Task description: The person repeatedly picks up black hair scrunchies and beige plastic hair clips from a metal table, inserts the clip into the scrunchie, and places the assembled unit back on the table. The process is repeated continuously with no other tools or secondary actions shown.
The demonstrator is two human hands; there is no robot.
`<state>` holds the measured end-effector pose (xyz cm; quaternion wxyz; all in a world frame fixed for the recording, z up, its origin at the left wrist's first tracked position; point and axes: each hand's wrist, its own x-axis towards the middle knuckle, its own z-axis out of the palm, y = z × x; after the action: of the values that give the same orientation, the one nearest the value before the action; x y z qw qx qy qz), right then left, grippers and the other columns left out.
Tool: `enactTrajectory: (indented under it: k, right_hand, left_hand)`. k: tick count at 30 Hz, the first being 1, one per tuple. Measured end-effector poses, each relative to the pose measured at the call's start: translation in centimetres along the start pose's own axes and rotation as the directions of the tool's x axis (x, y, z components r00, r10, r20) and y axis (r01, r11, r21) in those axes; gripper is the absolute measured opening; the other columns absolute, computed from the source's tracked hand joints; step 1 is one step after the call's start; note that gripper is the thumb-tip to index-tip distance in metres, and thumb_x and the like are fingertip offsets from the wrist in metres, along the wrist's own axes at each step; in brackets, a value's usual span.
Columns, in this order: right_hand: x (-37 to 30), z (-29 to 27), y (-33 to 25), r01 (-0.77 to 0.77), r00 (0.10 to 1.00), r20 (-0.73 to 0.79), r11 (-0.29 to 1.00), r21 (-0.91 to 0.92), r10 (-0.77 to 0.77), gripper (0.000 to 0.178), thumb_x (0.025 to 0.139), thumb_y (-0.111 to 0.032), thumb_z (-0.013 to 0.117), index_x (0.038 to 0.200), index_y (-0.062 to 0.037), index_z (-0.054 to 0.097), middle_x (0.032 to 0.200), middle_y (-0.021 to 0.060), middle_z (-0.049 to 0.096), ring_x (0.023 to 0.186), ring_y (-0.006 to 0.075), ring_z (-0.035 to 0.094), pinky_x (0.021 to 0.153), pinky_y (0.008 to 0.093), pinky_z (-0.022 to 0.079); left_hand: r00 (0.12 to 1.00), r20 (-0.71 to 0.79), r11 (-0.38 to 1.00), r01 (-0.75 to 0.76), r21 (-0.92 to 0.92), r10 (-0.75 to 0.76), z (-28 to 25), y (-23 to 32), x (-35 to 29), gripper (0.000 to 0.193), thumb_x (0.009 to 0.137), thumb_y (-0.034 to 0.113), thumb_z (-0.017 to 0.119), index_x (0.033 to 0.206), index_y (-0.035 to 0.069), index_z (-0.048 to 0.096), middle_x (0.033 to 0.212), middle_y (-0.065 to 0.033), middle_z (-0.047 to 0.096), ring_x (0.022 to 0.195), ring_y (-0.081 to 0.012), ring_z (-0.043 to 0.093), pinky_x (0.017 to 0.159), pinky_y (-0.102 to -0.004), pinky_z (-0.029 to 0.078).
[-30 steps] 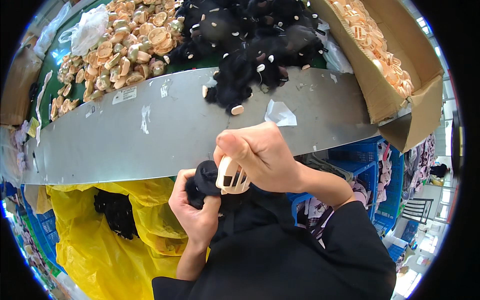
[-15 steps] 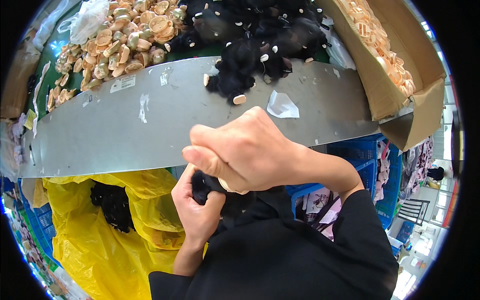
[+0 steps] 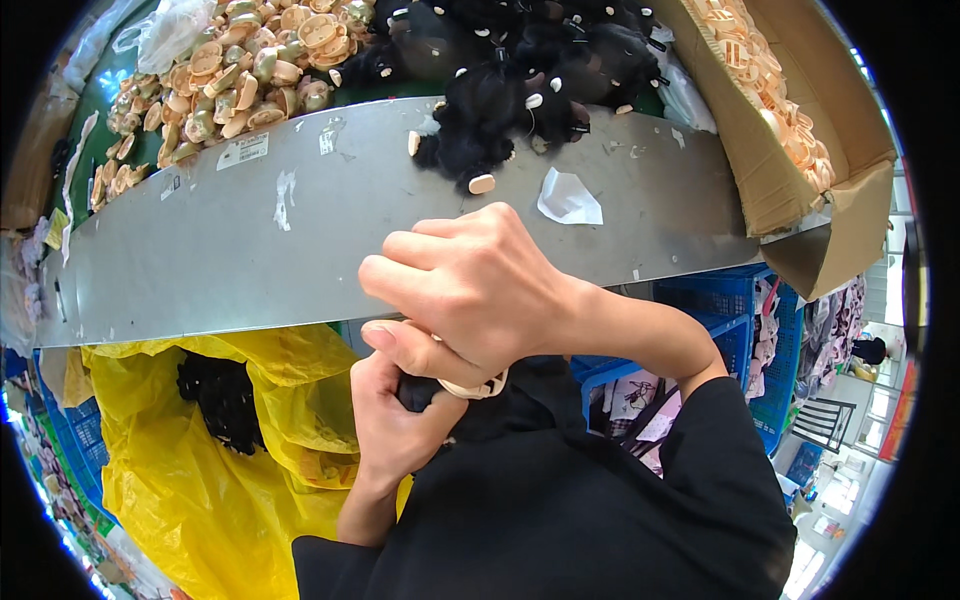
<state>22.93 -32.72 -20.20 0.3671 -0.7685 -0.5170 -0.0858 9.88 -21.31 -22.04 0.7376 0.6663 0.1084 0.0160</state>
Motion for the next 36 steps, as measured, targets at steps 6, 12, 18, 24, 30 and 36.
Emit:
enactTrajectory:
  k: [6,12,18,24,30,36]
  right_hand:
    - [-1.4,1.2,-0.8,-0.221,0.969,-0.043,0.936,0.272,0.242,0.037,0.097,-0.024,0.058,0.067,-0.0040,0.054,0.060,0.0092,0.050,0.049,0.0275,0.051,0.046,0.0370,0.040]
    - [-2.0,2.5,-1.1,-0.222,0.927,-0.074,0.695,0.684,0.369,0.045,0.106,-0.017,0.046,0.064,-0.0016,0.046,0.058,0.0066,0.046,0.047,0.0170,0.040,0.045,0.0324,0.033]
    - [-3.2,2.9,-1.0,-0.332,0.864,0.014,0.547,0.769,0.504,0.047,0.107,-0.027,0.051,0.068,-0.0018,0.049,0.057,0.0089,0.043,0.047,0.0177,0.042,0.048,0.0333,0.036]
    - [-4.3,3.6,-0.6,-0.285,0.910,-0.103,0.786,0.549,0.402,0.043,0.084,-0.035,0.084,0.085,-0.0030,0.055,0.077,0.0039,0.051,0.063,0.0117,0.047,0.054,0.0256,0.039]
    - [-5.4,3.4,-1.1,-0.292,0.907,-0.137,0.829,0.477,0.398,0.042,0.078,-0.023,0.088,0.081,-0.0056,0.050,0.075,0.0095,0.045,0.064,0.0244,0.046,0.057,0.0340,0.041]
    - [-4.3,4.3,-1.5,-0.234,0.889,-0.339,0.941,0.243,0.308,0.032,0.081,-0.018,0.076,0.078,-0.0021,0.049,0.077,0.0141,0.045,0.070,0.0307,0.047,0.059,0.0395,0.041]
  left_hand:
    - [0.976,-0.200,0.996,-0.075,0.051,0.084,0.8,-0.6,0.2,0.041,0.074,0.000,0.079,0.109,0.001,0.059,0.097,-0.0011,0.061,0.089,-0.0074,0.055,0.081,-0.0230,0.047]
    - [0.931,-0.303,0.975,-0.162,0.155,0.203,0.9,-1.5,-0.6,0.047,0.067,0.000,0.084,0.105,0.004,0.057,0.099,-0.0029,0.060,0.088,-0.0119,0.056,0.083,-0.0262,0.049]
    - [0.893,-0.366,0.944,-0.157,0.291,0.261,1.0,-1.4,-0.6,0.045,0.068,-0.002,0.081,0.106,0.003,0.058,0.098,-0.0018,0.058,0.086,-0.0101,0.056,0.079,-0.0234,0.048]
    - [0.905,-0.349,0.925,-0.109,0.365,0.244,-0.8,-3.0,-0.2,0.021,0.084,0.007,0.075,0.097,0.003,0.058,0.094,-0.0015,0.056,0.085,-0.0095,0.055,0.078,-0.0249,0.047]
    - [0.975,-0.219,0.899,-0.057,-0.435,-0.044,-0.4,-2.2,0.2,0.016,0.098,0.013,0.070,0.094,0.002,0.059,0.094,0.0022,0.052,0.085,-0.0076,0.045,0.079,-0.0220,0.037]
    - [0.935,-0.204,0.955,-0.271,0.125,0.292,-1.0,-3.7,-0.3,0.016,0.104,0.015,0.059,0.106,-0.001,0.058,0.098,-0.0027,0.054,0.089,-0.0112,0.050,0.080,-0.0250,0.040]
